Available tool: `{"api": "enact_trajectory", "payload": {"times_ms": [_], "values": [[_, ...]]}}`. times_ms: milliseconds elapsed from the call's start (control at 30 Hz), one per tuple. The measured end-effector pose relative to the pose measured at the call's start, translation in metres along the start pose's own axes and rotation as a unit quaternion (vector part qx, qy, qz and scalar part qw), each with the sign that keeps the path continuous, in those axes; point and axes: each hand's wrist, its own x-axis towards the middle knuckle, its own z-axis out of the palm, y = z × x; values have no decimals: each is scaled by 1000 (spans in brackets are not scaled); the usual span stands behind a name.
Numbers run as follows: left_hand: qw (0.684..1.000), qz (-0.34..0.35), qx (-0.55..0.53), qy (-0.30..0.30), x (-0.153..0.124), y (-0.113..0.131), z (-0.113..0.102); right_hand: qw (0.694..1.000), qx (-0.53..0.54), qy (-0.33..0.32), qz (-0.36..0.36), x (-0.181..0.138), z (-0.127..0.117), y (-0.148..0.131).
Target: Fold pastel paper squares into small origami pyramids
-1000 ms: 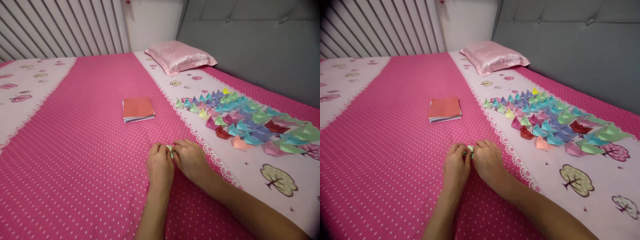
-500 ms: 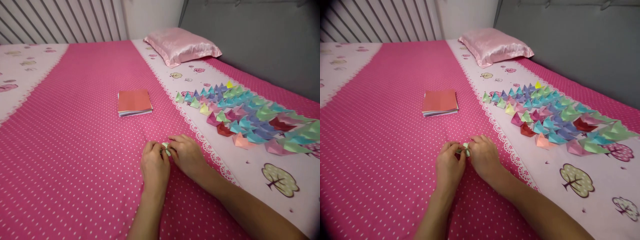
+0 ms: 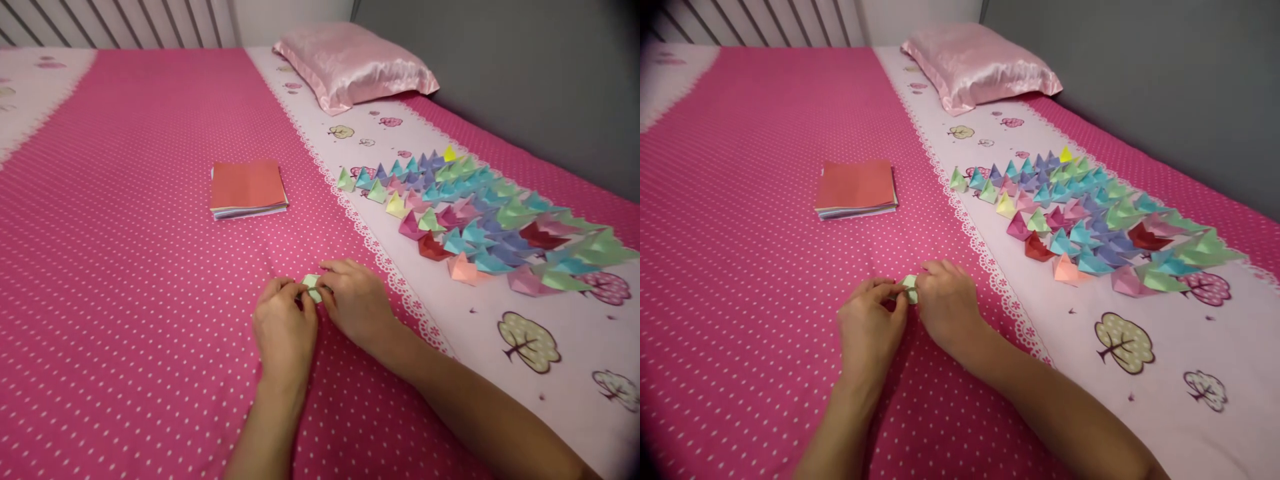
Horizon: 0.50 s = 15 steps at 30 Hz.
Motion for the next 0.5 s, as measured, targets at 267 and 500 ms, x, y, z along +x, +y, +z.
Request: {"api": "enact_trajectory", "payload": {"times_ms": [267, 500], "values": [[999, -8, 35, -19, 1, 2, -3, 1000, -1, -7, -1, 0, 1, 0], [998, -3, 57, -20, 0, 1, 0, 999, -41, -5, 1, -2, 4, -3]]}}
